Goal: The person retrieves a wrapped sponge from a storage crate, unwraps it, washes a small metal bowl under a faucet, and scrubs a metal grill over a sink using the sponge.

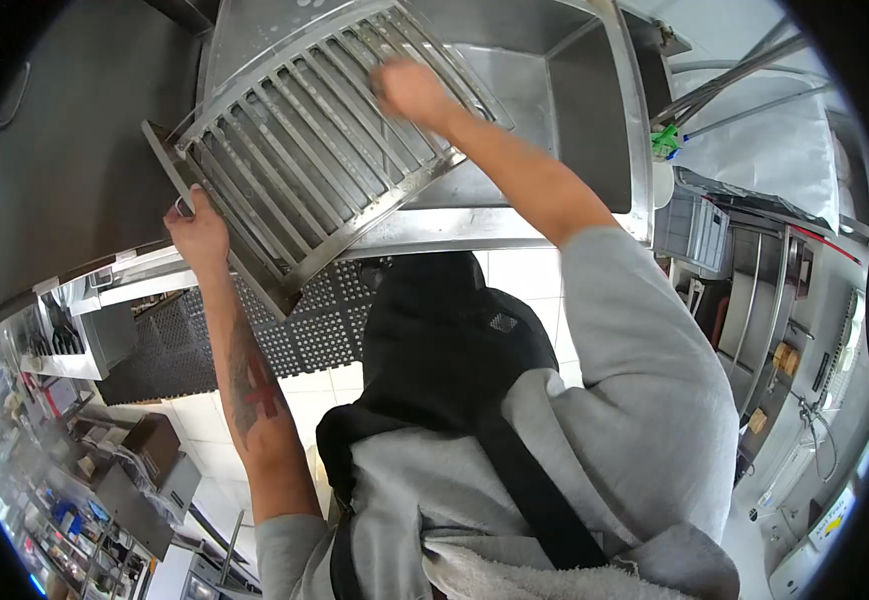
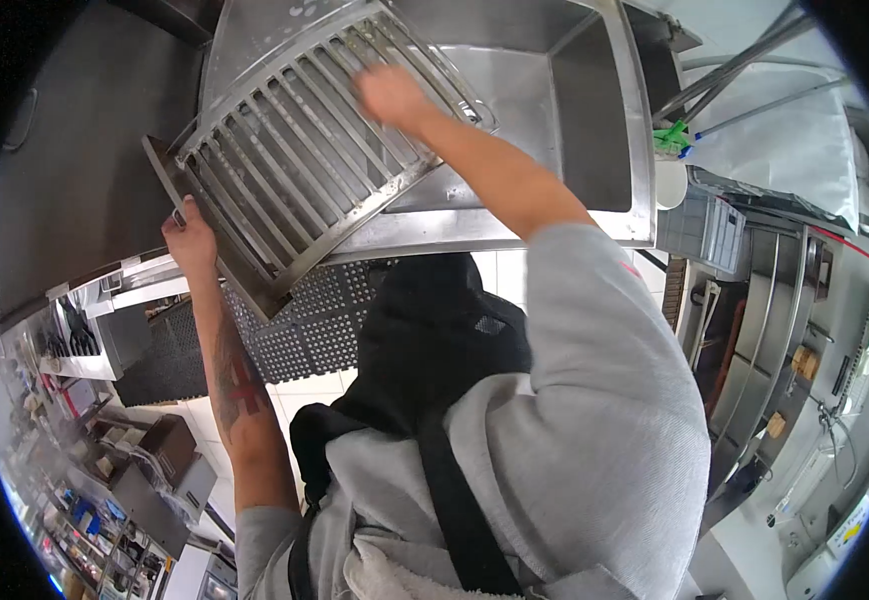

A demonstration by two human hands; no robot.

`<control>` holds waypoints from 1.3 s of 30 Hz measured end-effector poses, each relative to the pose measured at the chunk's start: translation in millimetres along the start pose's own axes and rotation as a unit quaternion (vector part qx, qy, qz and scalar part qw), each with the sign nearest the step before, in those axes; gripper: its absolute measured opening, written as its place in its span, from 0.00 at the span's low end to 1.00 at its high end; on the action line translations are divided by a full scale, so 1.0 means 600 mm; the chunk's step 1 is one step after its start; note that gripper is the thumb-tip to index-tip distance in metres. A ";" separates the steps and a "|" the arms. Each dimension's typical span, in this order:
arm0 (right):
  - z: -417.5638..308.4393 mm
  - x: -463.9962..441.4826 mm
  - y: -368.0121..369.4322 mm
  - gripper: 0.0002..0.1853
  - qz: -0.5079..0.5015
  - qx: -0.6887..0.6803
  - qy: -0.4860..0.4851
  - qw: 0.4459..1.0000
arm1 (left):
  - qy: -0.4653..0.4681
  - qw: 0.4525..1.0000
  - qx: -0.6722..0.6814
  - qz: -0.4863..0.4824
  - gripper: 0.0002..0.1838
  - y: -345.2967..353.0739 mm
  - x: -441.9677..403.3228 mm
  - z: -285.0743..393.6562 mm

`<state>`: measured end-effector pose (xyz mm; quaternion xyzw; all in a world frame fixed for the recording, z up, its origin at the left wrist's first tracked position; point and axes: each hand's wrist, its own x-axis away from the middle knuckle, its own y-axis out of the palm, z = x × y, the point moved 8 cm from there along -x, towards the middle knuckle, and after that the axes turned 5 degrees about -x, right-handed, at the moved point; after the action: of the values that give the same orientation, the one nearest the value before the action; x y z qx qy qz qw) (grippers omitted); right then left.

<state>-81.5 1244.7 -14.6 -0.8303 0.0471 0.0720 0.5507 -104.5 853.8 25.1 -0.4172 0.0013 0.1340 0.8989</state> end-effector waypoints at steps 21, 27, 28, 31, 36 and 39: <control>0.004 0.114 -0.037 0.13 -0.100 -0.044 -0.059 0.992 | -0.023 0.999 0.045 -0.014 0.29 -0.018 0.014 0.036; 0.018 -0.153 0.003 0.09 0.041 0.011 0.012 0.999 | -0.005 1.000 -0.011 0.017 0.31 -0.018 0.008 0.024; 0.024 -0.166 0.002 0.10 0.041 0.006 0.054 0.998 | -0.014 1.000 -0.011 0.013 0.32 -0.016 0.003 0.018; 0.012 -0.024 -0.008 0.07 0.030 -0.015 -0.079 0.996 | -0.009 0.998 0.063 -0.002 0.32 -0.019 0.014 0.040; 0.010 0.107 -0.037 0.08 -0.017 -0.048 0.025 0.998 | 0.007 0.995 0.095 0.019 0.30 -0.031 0.021 0.060; 0.017 -0.084 -0.001 0.06 0.016 0.043 -0.011 0.999 | 0.001 0.999 0.039 0.018 0.31 -0.029 0.021 0.058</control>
<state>-131.8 1254.3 -9.6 -0.8043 0.0570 0.0879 0.5849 -92.1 872.3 59.1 -0.3817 0.0146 0.1493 0.9120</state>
